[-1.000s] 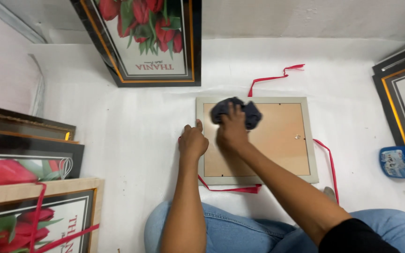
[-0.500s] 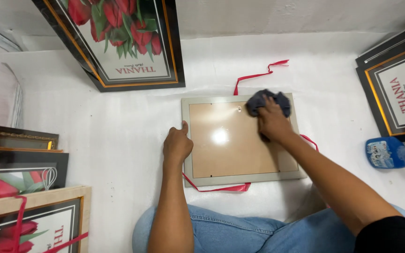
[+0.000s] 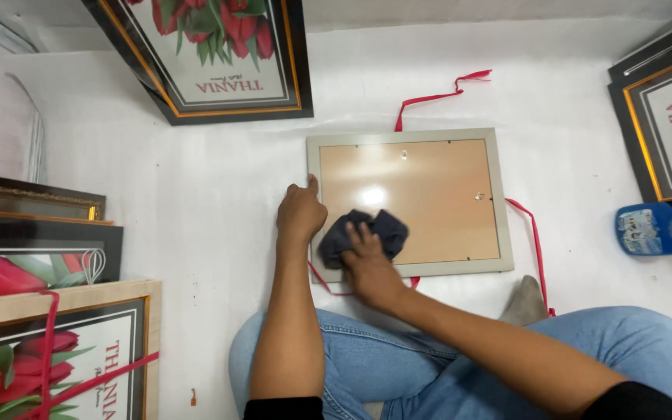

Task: Cleaning the glass of picture frames using a cloth and spray cleaner

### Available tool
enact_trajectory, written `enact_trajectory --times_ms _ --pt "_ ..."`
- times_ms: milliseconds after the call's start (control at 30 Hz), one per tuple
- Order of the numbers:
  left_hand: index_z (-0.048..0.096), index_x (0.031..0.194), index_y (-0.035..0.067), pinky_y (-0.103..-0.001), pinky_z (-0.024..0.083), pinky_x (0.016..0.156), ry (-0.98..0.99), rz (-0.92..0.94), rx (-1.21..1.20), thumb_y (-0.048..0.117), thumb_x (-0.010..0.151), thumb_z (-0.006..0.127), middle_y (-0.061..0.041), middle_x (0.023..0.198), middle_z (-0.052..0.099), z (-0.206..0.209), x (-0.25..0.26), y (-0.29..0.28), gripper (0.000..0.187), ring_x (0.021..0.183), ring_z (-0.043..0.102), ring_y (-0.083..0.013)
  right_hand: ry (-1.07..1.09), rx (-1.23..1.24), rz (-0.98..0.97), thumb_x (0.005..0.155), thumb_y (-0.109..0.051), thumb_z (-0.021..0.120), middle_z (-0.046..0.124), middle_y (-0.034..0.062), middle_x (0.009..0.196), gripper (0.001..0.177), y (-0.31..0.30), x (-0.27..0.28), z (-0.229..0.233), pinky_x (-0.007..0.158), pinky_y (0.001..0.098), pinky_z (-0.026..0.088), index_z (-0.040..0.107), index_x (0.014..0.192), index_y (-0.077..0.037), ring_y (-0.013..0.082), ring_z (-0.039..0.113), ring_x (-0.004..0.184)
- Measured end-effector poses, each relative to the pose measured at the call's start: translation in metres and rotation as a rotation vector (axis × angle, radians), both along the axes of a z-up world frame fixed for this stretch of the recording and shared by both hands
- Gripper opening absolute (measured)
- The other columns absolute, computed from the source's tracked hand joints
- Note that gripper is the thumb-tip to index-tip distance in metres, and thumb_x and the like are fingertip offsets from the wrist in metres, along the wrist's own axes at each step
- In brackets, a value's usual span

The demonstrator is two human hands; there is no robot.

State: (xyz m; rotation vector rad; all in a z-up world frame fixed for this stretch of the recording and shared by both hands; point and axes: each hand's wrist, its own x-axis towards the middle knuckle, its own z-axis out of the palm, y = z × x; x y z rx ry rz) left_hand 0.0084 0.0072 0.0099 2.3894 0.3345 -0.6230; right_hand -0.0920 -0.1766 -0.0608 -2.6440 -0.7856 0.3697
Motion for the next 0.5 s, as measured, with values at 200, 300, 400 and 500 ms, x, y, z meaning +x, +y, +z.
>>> enact_trajectory --times_ms 200,300,400,500 --pt "0.041 0.157 0.002 -0.061 0.053 0.094 0.014 -0.013 0.013 0.0 0.091 0.044 -0.029 0.125 0.056 0.022 -0.006 -0.003 0.066 0.118 0.061 -0.0468 0.163 -0.101 0.05 0.096 -0.025 0.053 0.025 0.0152 0.168 0.04 -0.022 0.004 0.019 0.114 0.0604 0.037 0.059 0.135 -0.015 0.0449 0.024 0.152" --pt "0.041 0.157 0.004 -0.06 0.053 0.094 0.007 -0.007 0.014 0.001 0.091 0.045 -0.028 0.125 0.056 0.022 -0.01 -0.003 0.067 0.118 0.062 -0.0456 0.123 -0.233 0.008 0.097 -0.028 0.054 0.024 0.0194 0.167 0.04 -0.099 0.014 0.004 0.112 0.0619 0.039 0.06 0.134 -0.014 0.0466 0.026 0.151" --pt "0.041 0.157 0.005 -0.061 0.052 0.096 0.005 -0.007 0.013 0.002 0.09 0.045 -0.028 0.127 0.055 0.025 -0.012 -0.003 0.067 0.121 0.061 -0.0466 0.012 -0.425 0.009 0.097 -0.026 0.053 0.052 0.0186 0.152 0.042 -0.181 0.022 0.006 0.124 0.0504 0.029 0.059 0.135 -0.01 0.0386 0.025 0.156" --pt "0.039 0.159 0.008 -0.059 0.052 0.095 -0.012 -0.01 0.014 0.01 0.093 0.049 -0.026 0.127 0.055 -0.002 -0.008 0.0 0.066 0.12 0.061 -0.043 0.197 -0.46 -0.309 0.101 -0.037 0.049 0.026 0.028 0.166 0.049 -0.243 0.039 -0.029 0.117 0.0522 0.04 0.054 0.143 -0.012 0.0478 0.037 0.146"
